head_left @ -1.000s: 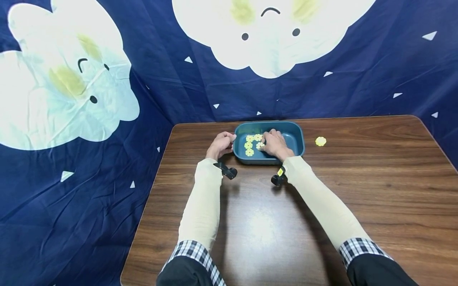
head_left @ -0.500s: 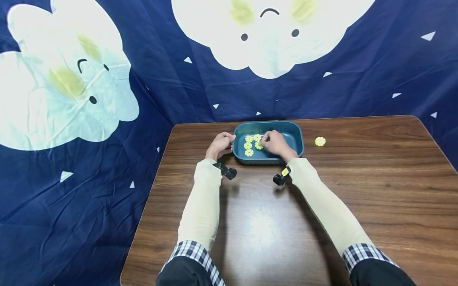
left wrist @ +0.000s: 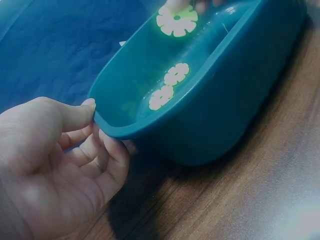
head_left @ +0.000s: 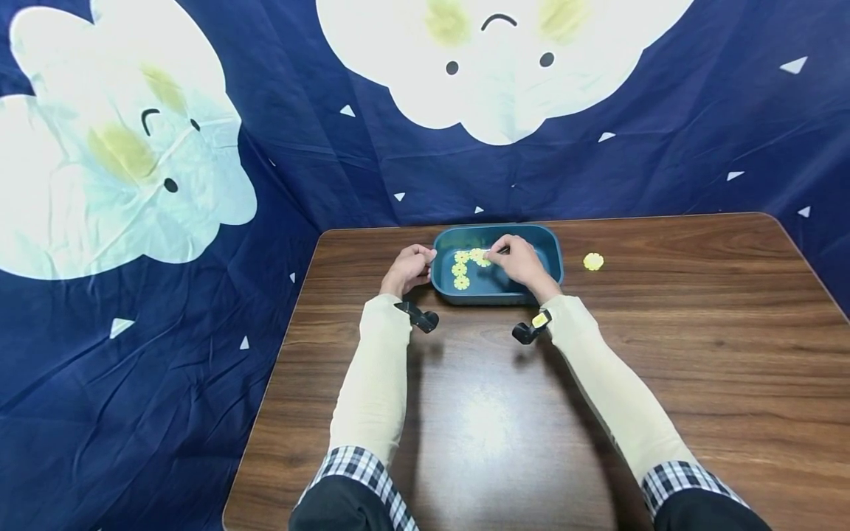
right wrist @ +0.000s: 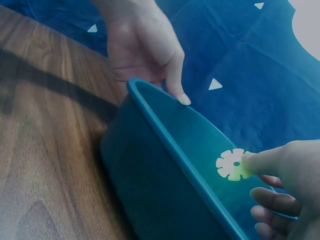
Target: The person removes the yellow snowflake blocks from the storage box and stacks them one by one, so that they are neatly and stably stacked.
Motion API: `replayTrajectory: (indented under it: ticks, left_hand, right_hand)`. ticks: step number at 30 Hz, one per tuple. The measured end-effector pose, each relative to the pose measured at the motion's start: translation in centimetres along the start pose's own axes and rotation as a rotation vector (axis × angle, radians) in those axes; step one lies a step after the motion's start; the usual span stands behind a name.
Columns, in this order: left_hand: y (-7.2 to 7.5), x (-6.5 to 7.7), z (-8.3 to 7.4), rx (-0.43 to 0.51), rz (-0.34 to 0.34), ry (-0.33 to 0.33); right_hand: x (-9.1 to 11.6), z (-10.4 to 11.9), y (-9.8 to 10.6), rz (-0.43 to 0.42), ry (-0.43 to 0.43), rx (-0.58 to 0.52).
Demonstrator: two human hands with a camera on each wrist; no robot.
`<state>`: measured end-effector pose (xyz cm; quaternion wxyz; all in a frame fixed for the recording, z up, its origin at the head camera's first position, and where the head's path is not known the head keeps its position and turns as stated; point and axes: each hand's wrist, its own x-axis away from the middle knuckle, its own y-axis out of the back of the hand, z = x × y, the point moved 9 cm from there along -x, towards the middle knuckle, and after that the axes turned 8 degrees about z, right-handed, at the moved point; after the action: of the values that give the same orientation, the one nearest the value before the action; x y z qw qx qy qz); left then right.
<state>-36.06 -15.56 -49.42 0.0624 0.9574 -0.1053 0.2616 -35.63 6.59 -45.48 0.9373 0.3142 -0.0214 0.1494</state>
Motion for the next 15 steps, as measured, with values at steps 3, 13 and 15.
replayTrajectory:
  ticks: [3,13,15]
  left_hand:
    - [0.0,0.0,0.0,-0.005,0.002,-0.001]
    - [-0.1,0.2,-0.1,-0.012,-0.001,0.006]
    - [-0.1,0.3,-0.1,-0.01,-0.002,0.006]
  right_hand:
    - [0.2,-0.2,0.4,-0.019,-0.007,0.004]
    - [1.0,-0.9,2.1,-0.09,-0.002,-0.02]
    - [1.2,-1.0,2.5,-0.103,0.007,-0.018]
